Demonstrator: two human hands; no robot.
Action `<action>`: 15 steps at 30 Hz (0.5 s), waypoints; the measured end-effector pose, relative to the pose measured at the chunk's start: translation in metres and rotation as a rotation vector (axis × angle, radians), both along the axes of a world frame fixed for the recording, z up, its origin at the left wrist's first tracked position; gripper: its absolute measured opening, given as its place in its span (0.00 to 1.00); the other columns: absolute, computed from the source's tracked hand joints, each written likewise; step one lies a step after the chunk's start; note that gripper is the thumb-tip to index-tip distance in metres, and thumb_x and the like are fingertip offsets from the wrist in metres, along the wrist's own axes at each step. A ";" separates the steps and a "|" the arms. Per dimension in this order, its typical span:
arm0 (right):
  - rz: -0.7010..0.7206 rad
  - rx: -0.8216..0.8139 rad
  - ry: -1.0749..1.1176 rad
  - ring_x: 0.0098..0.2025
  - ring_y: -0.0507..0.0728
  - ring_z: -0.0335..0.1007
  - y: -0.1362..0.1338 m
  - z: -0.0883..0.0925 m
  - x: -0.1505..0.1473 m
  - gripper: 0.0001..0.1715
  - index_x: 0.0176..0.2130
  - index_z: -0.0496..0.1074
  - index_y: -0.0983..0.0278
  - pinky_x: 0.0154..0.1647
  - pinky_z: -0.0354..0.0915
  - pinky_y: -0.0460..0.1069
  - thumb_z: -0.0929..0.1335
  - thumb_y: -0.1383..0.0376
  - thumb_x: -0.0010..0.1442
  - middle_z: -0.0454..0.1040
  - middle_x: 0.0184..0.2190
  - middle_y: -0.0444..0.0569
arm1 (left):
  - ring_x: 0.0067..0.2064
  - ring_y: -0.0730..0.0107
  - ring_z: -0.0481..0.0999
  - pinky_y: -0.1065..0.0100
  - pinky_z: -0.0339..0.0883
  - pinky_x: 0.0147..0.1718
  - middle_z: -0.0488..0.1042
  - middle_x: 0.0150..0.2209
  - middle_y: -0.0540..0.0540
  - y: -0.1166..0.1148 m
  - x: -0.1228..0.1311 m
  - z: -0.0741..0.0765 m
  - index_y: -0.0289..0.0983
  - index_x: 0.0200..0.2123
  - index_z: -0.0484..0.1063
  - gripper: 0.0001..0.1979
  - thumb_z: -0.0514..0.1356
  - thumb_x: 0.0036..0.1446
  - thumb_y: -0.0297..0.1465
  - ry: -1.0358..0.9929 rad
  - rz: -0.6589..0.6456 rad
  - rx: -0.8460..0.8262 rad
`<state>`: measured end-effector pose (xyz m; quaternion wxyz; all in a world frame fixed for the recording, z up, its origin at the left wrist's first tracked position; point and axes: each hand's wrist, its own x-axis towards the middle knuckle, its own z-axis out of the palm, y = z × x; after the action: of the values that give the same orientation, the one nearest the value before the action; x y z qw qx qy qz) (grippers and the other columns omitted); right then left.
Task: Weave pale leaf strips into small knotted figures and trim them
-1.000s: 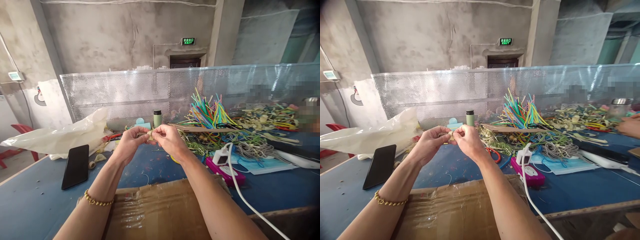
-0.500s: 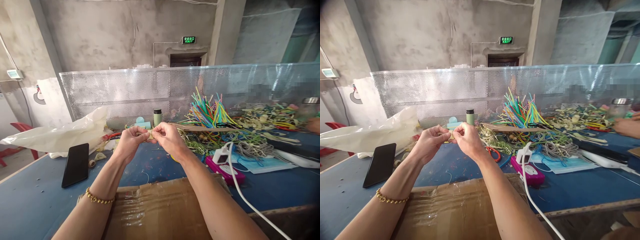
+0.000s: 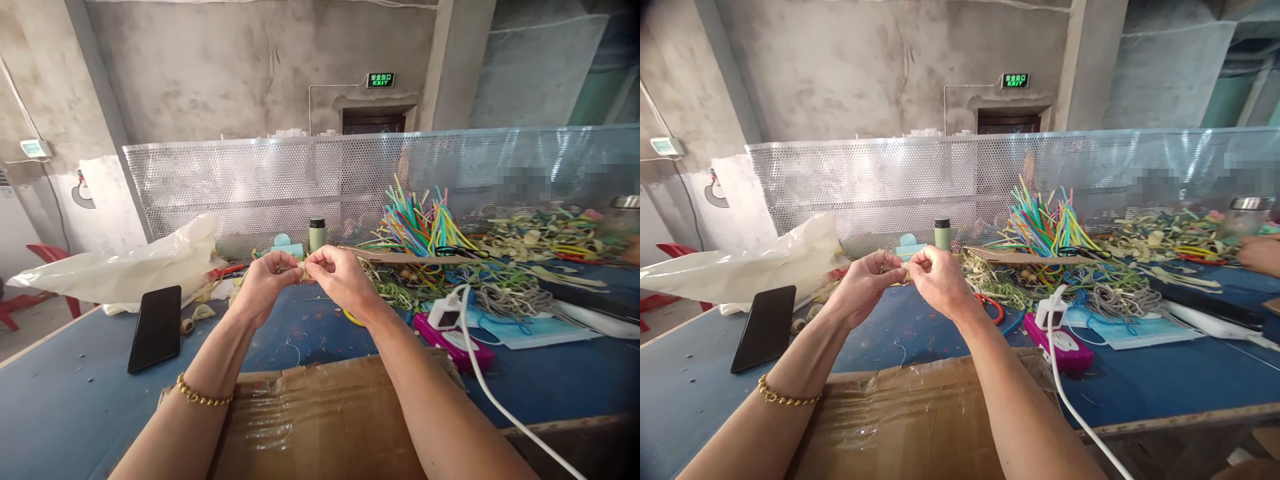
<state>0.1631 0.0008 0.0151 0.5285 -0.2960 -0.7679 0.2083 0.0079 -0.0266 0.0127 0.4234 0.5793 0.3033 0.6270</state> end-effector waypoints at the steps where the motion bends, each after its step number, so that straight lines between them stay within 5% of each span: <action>1: -0.004 0.016 -0.008 0.30 0.54 0.73 -0.001 0.000 0.000 0.03 0.32 0.71 0.65 0.31 0.68 0.49 0.68 0.66 0.57 0.77 0.29 0.49 | 0.30 0.74 0.73 0.68 0.65 0.35 0.75 0.27 0.50 0.000 0.000 0.000 0.33 0.30 0.72 0.10 0.69 0.44 0.26 -0.001 -0.001 0.004; 15: -0.162 0.216 -0.204 0.34 0.54 0.71 -0.003 0.001 0.001 0.01 0.36 0.69 0.63 0.34 0.64 0.49 0.67 0.68 0.60 0.76 0.33 0.48 | 0.32 0.70 0.74 0.65 0.66 0.39 0.76 0.27 0.44 -0.002 -0.002 0.004 0.31 0.25 0.74 0.07 0.67 0.48 0.29 -0.009 -0.118 -0.069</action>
<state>0.1643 -0.0026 0.0158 0.4918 -0.3179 -0.8091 0.0501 0.0058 -0.0282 0.0165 0.4809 0.5785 0.2882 0.5924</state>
